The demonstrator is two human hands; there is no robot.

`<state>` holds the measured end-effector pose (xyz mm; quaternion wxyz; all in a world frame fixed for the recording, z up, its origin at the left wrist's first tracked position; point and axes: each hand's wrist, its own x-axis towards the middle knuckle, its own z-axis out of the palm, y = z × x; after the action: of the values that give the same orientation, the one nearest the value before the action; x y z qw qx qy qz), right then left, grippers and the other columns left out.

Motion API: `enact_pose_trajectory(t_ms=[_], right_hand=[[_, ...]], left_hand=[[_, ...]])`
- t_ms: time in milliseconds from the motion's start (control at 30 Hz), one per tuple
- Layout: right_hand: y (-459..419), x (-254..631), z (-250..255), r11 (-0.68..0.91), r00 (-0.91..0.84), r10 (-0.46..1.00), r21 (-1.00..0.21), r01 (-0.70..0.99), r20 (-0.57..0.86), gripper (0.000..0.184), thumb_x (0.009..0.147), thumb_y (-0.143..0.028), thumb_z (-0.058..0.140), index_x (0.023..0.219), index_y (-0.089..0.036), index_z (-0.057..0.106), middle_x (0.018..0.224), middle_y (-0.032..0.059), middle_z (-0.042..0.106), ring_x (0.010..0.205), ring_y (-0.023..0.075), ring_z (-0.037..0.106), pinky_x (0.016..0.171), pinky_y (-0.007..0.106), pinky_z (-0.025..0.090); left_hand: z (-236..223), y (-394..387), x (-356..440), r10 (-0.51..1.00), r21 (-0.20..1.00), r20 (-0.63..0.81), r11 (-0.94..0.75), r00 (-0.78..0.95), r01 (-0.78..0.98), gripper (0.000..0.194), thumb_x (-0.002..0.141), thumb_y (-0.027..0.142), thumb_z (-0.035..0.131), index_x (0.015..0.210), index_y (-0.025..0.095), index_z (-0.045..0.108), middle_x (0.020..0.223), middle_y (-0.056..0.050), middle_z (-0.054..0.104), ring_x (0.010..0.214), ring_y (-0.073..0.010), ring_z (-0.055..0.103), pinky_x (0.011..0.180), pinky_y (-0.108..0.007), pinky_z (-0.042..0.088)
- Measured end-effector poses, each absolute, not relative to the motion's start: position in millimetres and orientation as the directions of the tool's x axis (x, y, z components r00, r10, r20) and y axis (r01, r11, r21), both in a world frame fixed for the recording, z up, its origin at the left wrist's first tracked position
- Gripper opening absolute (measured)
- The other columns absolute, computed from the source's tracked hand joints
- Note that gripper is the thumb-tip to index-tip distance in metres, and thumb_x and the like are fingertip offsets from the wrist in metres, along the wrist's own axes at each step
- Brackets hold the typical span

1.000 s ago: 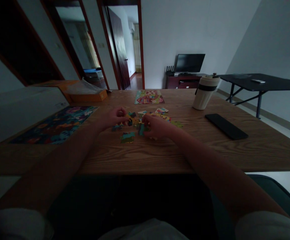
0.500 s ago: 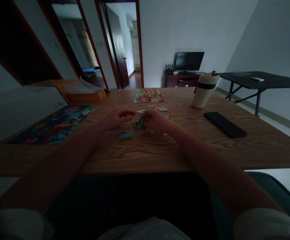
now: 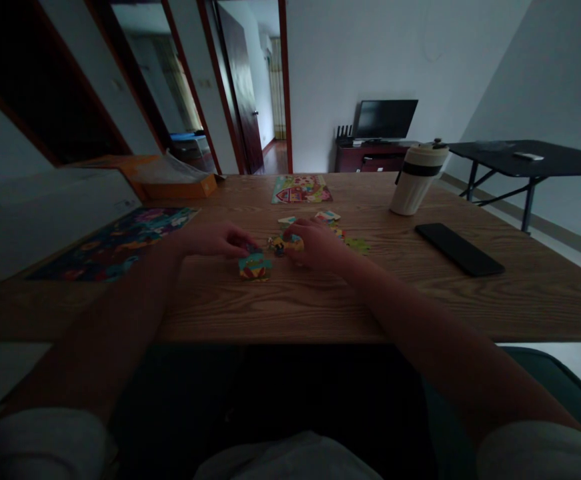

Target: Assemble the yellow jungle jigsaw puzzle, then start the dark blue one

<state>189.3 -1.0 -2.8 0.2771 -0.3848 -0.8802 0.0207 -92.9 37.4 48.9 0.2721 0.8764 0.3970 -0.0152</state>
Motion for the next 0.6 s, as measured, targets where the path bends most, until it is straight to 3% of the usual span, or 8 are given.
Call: enact_pose_trajectory(t_ms=[100, 200, 600], right_hand=[[-17.4, 172.7, -3.8, 0.805, -0.699, 0.583, -0.18, 0.565, 0.413, 0.025, 0.093, -0.033, 0.064, 0.112, -0.02, 0.075, 0.118, 0.0118, 0.071, 0.111, 0.0281, 0.063, 0.103, 0.045, 0.043], [-31.0, 157.7, -6.2, 0.876, -0.811, 0.483, -0.188, 0.445, 0.33, 0.028, 0.097, -0.033, 0.061, 0.115, -0.019, 0.075, 0.12, 0.0116, 0.072, 0.109, 0.0253, 0.065, 0.102, 0.041, 0.044], [-15.8, 168.0, -9.8, 0.883, -0.854, 0.441, -0.302, 0.358, 0.276, 0.022, 0.095, -0.02, 0.061, 0.109, -0.02, 0.078, 0.114, 0.0088, 0.075, 0.105, 0.021, 0.068, 0.098, 0.036, 0.048]], left_hand=[[54.3, 43.0, -108.3, 0.639, 0.421, -0.39, -0.517, 0.663, 0.745, 0.044, 0.083, 0.043, 0.066, 0.123, 0.024, 0.072, 0.104, -0.002, 0.077, 0.089, -0.0178, 0.066, 0.078, -0.024, 0.046], [53.9, 46.6, -112.5, 0.64, 0.352, -0.422, -0.537, 0.642, 0.767, 0.044, 0.083, 0.042, 0.065, 0.122, 0.024, 0.073, 0.109, -0.002, 0.076, 0.093, -0.0183, 0.067, 0.081, -0.024, 0.045], [52.4, 33.0, -95.6, 0.716, 0.211, -0.443, -0.501, 0.539, 0.839, 0.057, 0.072, 0.054, 0.072, 0.119, 0.022, 0.069, 0.113, -0.005, 0.074, 0.093, -0.0206, 0.066, 0.077, -0.026, 0.046]])
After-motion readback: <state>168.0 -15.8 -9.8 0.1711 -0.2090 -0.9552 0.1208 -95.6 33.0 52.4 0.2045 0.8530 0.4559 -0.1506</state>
